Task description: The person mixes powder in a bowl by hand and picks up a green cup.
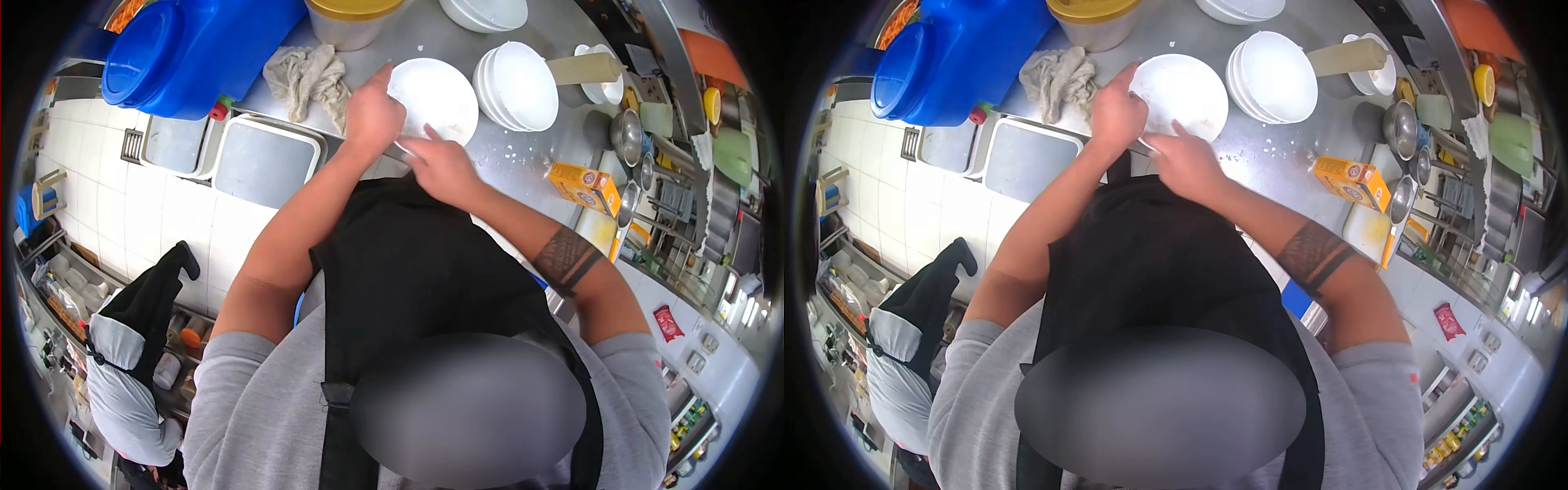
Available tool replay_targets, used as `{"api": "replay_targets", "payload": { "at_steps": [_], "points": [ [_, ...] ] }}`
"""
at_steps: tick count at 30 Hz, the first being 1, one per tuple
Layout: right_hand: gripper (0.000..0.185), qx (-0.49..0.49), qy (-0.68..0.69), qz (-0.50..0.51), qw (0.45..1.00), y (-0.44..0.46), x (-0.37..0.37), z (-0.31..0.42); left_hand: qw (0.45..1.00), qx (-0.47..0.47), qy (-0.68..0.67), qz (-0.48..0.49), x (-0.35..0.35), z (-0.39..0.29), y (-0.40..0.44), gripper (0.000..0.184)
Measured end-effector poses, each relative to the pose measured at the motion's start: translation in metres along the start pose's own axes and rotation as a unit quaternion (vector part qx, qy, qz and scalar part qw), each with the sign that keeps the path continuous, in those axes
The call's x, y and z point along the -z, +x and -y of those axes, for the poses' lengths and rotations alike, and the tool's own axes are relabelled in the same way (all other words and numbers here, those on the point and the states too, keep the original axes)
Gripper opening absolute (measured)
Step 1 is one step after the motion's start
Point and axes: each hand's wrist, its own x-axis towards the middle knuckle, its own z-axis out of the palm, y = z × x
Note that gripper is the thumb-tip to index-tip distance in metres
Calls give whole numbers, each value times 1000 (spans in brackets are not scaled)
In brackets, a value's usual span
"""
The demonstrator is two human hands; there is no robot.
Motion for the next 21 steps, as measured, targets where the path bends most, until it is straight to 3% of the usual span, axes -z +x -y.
{"api": "replay_targets", "payload": {
  "at_steps": [1, 2, 5, 7, 8, 10, 11, 13, 16, 20, 21],
  "points": [
    [34, 104, -43, -22, 993, -10, 6, -26, 1000, -11, 3, 3, 0, 2, 2, 57],
    [39, 140, -173, 51, 974, -13, 27, -50, 1000, -20, 6, 8, -2, 3, 1, 58],
    [41, 151, -277, 85, 945, -9, 55, -53, 1000, -21, 3, -7, -5, 1, 0, 57],
    [40, 68, -306, 75, 947, -7, 23, -39, 1000, -13, 7, -2, -6, -1, 1, 57],
    [40, 23, -188, 33, 981, -5, 5, -19, 1000, -5, 10, 2, -6, -1, 1, 57],
    [40, -88, -57, 14, 994, 13, -11, 18, 1000, -5, 1, 5, -6, -2, 3, 57],
    [40, -88, -56, 15, 994, 11, -11, 16, 1000, -5, -7, 9, -5, -1, 3, 56],
    [40, -35, 8, 16, 999, 5, -2, 4, 1000, -9, -6, 24, 0, -2, 3, 56],
    [39, 219, -177, -24, 959, -9, 38, -53, 999, -15, -17, 38, 1, -5, 5, 57],
    [34, 186, -253, -30, 949, -5, 23, -38, 999, -1, 2, 38, 1, -11, 5, 57],
    [32, 47, -183, 8, 982, 1, 10, -2, 999, -2, 2, 39, 0, -10, 6, 57]
  ]
}}
